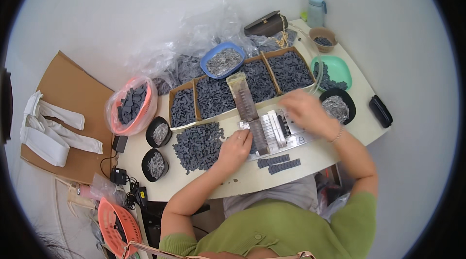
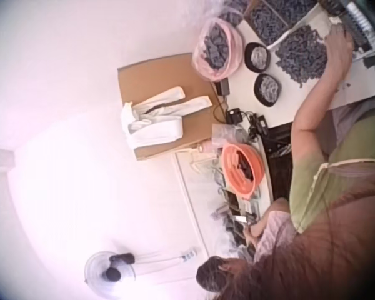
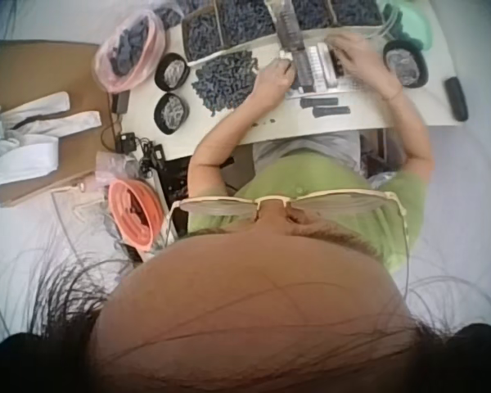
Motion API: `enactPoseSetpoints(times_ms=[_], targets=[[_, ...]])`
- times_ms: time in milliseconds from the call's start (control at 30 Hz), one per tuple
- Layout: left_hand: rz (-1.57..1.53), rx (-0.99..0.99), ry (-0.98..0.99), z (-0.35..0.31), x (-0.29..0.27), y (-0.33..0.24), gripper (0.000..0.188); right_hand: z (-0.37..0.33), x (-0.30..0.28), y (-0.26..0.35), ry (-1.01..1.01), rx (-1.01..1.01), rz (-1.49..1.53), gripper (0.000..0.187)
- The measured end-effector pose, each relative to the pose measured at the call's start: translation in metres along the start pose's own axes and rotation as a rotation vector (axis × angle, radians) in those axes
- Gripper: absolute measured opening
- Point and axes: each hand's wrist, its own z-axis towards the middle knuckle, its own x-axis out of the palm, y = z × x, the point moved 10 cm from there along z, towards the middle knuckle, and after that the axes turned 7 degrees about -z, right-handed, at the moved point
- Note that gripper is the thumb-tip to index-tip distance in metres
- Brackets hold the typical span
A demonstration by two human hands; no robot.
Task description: The person assembles small metal and plastic components by hand on a workstation, placing small metal clips onto grey plastic base pieces and organizing the items into separate containers.
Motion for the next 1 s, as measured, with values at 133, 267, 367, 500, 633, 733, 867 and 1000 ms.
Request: enactPoseSetpoints(times_ms=[133,267,367,500,633,733,867,1000], targets=[[-0.027,0.048,-0.067,-0.005,-0.019,-0.011,0.031,-0.012,-0.056,-0.081,-0.170,0.233,-0.181,0.020],[-0.264,-0.164,-0.119,-0.016,-0.028,0.042,0.029,-0.042,-0.062,-0.186,0.113,0.600,-0.456,0.024],[-0.185,-0.328,-0.084,-0.022,-0.029,0.083,0.021,-0.057,-0.042,-0.228,0.307,0.666,-0.469,0.027],[-0.084,-0.333,0.040,-0.019,-0.014,0.092,0.011,-0.062,-0.018,-0.262,0.310,0.625,-0.295,0.020],[-0.234,-0.396,-0.052,-0.007,-0.023,0.092,0.009,-0.058,-0.024,-0.257,0.263,0.627,-0.278,0.013],[-0.482,-0.403,-0.122,0.001,-0.021,0.085,0.010,-0.059,-0.034,-0.258,0.183,0.677,-0.236,0.012],[-0.455,-0.241,-0.195,0.012,-0.017,0.056,0.012,-0.053,-0.059,-0.242,-0.047,0.532,-0.344,0.009],[-0.275,-0.096,-0.150,0.012,-0.011,0.031,0.018,-0.043,-0.062,-0.221,-0.046,0.729,-0.117,0.007]])
